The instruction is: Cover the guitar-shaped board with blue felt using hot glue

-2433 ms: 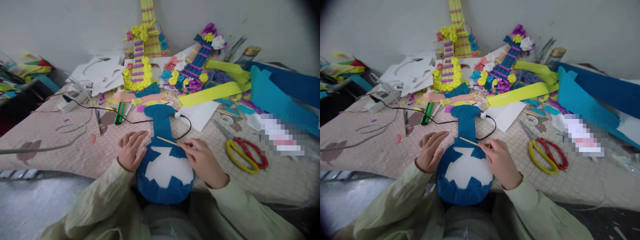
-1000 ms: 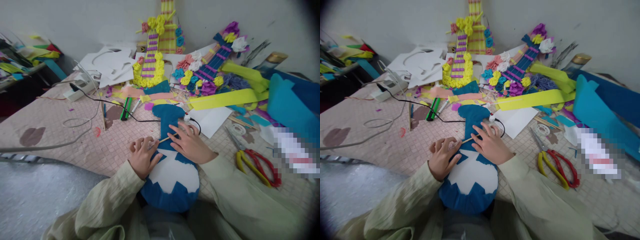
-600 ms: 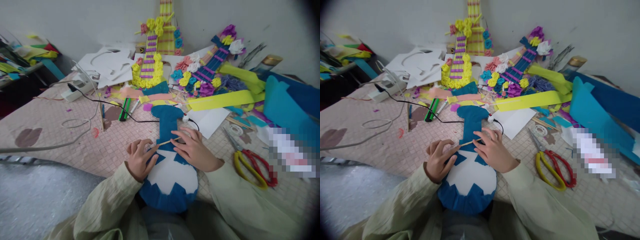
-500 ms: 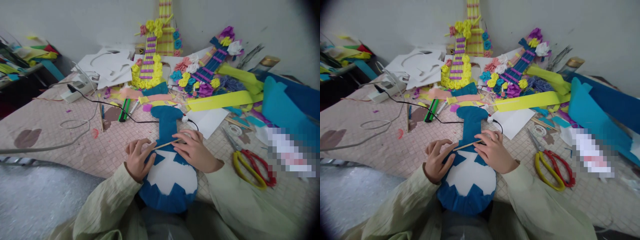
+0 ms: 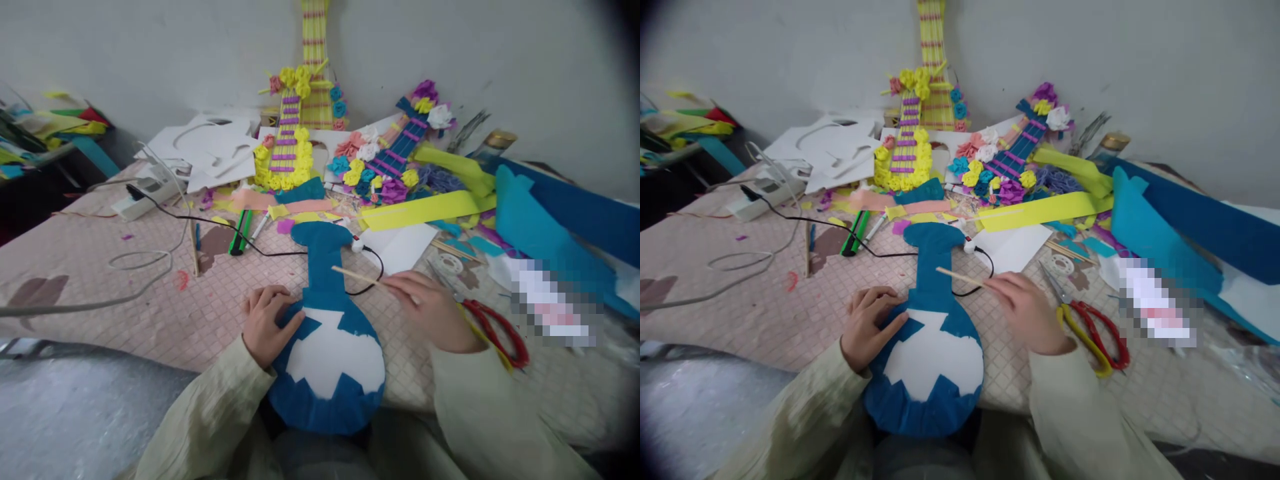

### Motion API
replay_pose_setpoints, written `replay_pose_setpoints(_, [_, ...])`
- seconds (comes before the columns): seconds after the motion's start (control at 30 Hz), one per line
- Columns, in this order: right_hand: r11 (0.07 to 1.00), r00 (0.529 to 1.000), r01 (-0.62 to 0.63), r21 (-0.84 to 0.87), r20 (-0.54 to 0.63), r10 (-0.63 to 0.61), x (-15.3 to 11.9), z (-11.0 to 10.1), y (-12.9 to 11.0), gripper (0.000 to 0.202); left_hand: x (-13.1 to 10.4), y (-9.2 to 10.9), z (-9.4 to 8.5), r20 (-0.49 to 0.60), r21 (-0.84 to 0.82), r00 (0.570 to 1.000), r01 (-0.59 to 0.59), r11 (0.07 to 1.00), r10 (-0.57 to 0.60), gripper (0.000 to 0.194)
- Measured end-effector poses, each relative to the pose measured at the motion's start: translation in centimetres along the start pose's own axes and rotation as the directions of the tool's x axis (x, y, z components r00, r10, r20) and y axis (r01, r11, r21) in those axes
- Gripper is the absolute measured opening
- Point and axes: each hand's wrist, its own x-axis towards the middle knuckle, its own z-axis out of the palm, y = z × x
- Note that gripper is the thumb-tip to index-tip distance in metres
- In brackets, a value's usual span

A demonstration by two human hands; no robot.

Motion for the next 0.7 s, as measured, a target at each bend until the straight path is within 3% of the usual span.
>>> replay_pose_setpoints(0.13, [0.962,0.974,-0.218,-0.166,0.018,0.224,-3.6,-2.2,3.7,0.022,0.2,-0.4,-0.4,0.005,-0.244,1.000,0.021,0.969,-0.020,0.018])
replay_pose_setpoints(0.23, [0.948,0.971,-0.236,-0.214,-0.019,0.238,-5.2,-2.8,4.4,0.021,0.2,0.1,-1.0,0.099,-0.556,0.989,0.148,0.818,-0.111,0.018])
replay_pose_setpoints(0.33, [0.984,0.972,-0.170,-0.054,-0.175,0.158,-4.4,-3.5,1.7,0.018,0.6,1.6,-2.0,0.205,-0.720,0.964,0.266,0.641,-0.169,0.021])
replay_pose_setpoints(0.4, [0.994,0.967,-0.053,0.097,-0.242,0.075,-2.9,-3.9,-1.3,0.019,1.3,3.0,-2.7,0.188,-0.742,0.967,0.255,0.620,-0.172,0.022])
replay_pose_setpoints(0.5, [0.977,0.942,0.101,0.190,-0.333,-0.033,0.0,-4.1,-4.9,0.025,3.1,4.9,-3.5,0.139,-0.747,0.980,0.199,0.634,-0.144,0.024])
replay_pose_setpoints(0.6, [0.976,0.900,0.162,0.148,-0.428,-0.084,2.5,-3.7,-5.8,0.027,5.0,6.1,-4.0,0.107,-0.749,0.988,0.154,0.645,-0.111,0.025])
replay_pose_setpoints(0.7, [0.986,0.883,0.145,0.084,-0.461,-0.091,4.1,-3.1,-4.7,0.023,6.4,6.7,-4.0,0.086,-0.758,0.992,0.123,0.640,-0.089,0.025])
